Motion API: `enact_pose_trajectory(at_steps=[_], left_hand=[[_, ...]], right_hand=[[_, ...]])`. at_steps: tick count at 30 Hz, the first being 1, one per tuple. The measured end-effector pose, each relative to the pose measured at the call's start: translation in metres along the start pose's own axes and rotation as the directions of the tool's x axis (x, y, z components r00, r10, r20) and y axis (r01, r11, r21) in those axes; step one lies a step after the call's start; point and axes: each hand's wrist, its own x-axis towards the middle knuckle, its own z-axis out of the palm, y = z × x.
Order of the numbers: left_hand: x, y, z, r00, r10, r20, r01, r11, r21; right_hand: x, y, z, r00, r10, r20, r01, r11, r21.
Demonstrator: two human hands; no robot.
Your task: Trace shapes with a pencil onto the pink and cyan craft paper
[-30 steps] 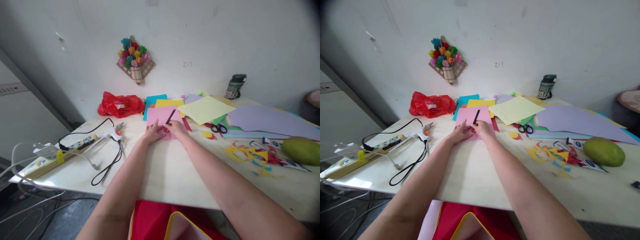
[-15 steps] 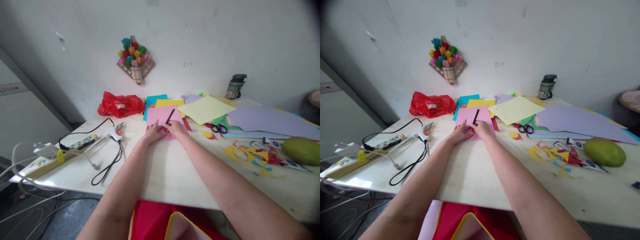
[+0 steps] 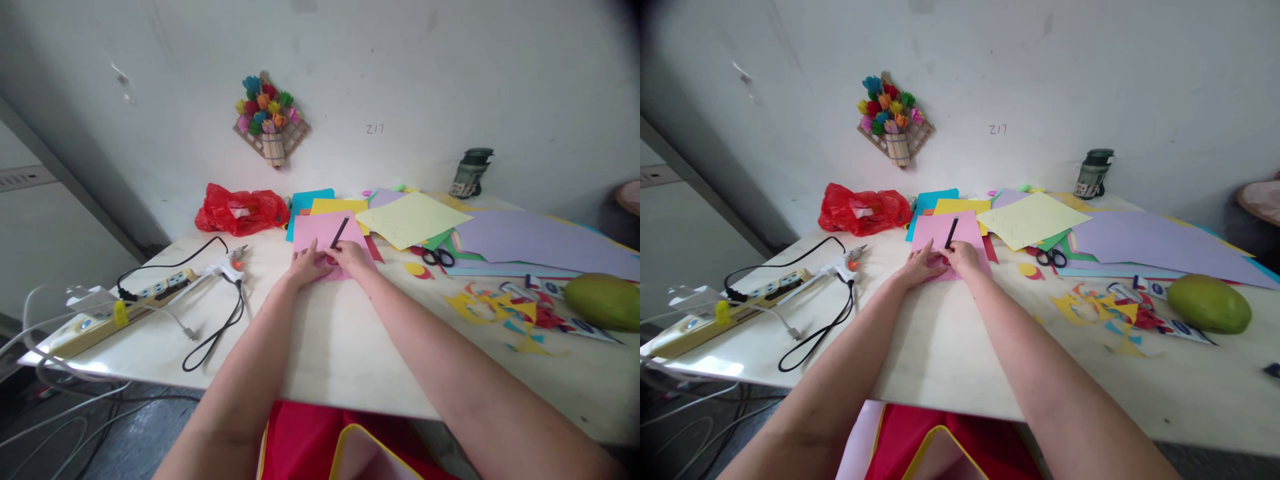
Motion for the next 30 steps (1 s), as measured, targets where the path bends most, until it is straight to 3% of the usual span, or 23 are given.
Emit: enact_pose_trajectory(at_steps=[26, 30], left_hand=[[-0.0025, 0.0051, -0.0027, 1.0, -0.007, -0.002, 0.007, 0.999, 0.042], [-0.0035, 0.0089, 0.0003, 0.998, -0.023, -0.055, 0.03, 0.992, 0.119]], right_hand=[[-0.0016, 0.0002, 0.0003, 0.999, 0.029, 0.015, -0.03, 0.996, 0.088], [-0.0001, 0.001, -0.0005, 1.0, 0.024, -0.017, -0.022, 0.995, 0.1]])
